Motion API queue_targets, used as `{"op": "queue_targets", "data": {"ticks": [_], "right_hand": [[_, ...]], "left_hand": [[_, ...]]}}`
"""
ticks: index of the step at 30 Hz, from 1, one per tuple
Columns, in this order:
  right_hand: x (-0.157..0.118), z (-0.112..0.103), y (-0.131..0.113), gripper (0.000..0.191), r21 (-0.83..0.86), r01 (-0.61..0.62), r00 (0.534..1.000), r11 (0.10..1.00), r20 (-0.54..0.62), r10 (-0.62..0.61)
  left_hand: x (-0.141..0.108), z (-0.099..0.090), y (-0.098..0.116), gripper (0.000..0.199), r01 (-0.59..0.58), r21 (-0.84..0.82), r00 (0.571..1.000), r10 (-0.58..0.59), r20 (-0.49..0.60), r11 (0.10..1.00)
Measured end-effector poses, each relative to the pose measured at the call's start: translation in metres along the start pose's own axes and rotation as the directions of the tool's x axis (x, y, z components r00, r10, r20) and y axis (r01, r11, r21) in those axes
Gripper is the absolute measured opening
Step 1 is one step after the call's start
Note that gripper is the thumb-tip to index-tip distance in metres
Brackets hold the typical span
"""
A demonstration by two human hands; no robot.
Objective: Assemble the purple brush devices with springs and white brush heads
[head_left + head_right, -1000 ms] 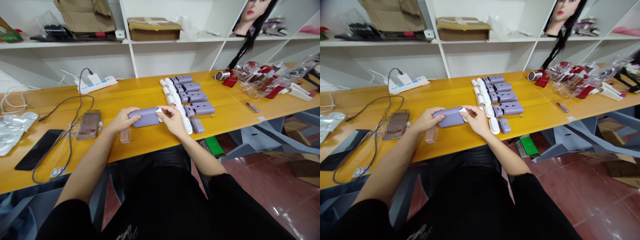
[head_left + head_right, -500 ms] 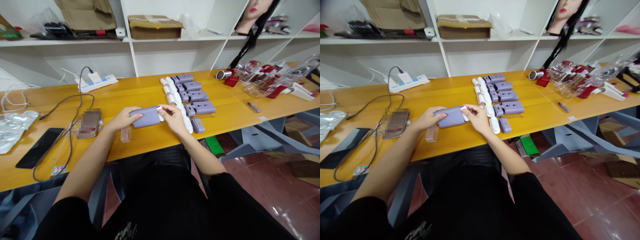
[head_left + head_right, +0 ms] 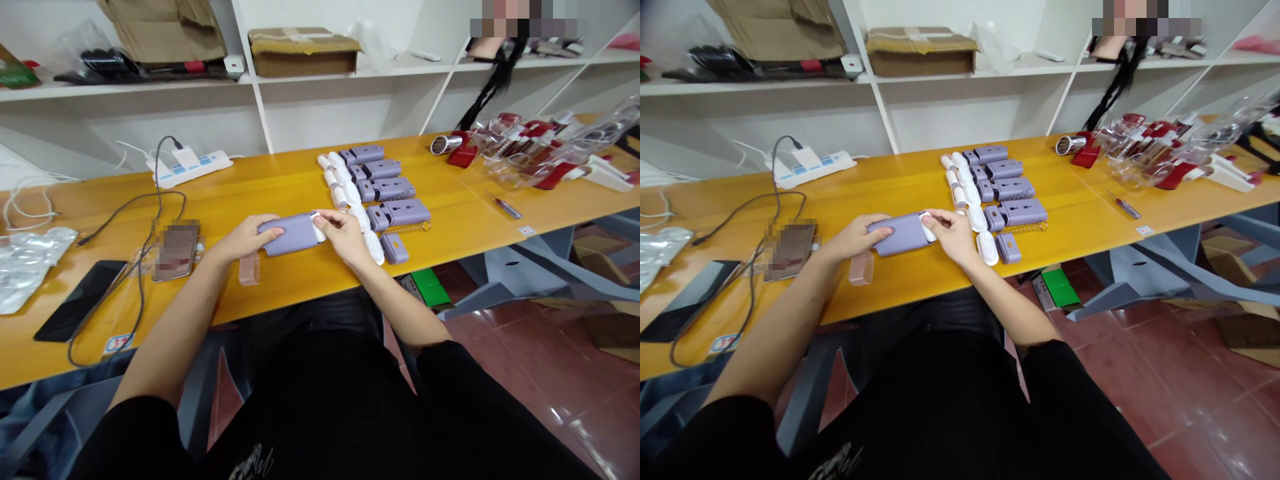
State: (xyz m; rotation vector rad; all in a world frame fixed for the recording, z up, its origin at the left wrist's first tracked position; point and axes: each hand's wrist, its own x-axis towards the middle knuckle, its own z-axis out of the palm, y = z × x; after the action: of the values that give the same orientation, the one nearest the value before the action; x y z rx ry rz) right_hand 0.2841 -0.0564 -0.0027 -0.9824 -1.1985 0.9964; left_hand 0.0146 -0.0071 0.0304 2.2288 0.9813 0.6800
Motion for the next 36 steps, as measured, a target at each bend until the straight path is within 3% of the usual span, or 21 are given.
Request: {"op": "queue_targets", "data": {"ticks": [15, 24, 36], "right_hand": [[0.004, -0.003, 0.024, 0.059, -0.033, 0.019, 1.0, 0.999, -0.015, -0.02], [0.002, 0.001, 0.026, 0.06, -0.003, 0.001, 0.997, 1.0, -0.076, -0.001], [0.002, 0.001, 0.025, 0.058, -0.03, 0.037, 0.997, 0.999, -0.067, -0.039]], "left_hand": [[-0.001, 0.004, -0.004, 0.056, 0.056, 0.063, 0.996, -0.06, 0.065, 0.996], [0.003, 0.011, -0.009, 0.056, 0.013, 0.055, 0.999, -0.016, 0.046, 0.998], [0.005, 0.011, -0.012, 0.059, 0.008, 0.047, 1.0, -0.009, 0.008, 0.999]]}}
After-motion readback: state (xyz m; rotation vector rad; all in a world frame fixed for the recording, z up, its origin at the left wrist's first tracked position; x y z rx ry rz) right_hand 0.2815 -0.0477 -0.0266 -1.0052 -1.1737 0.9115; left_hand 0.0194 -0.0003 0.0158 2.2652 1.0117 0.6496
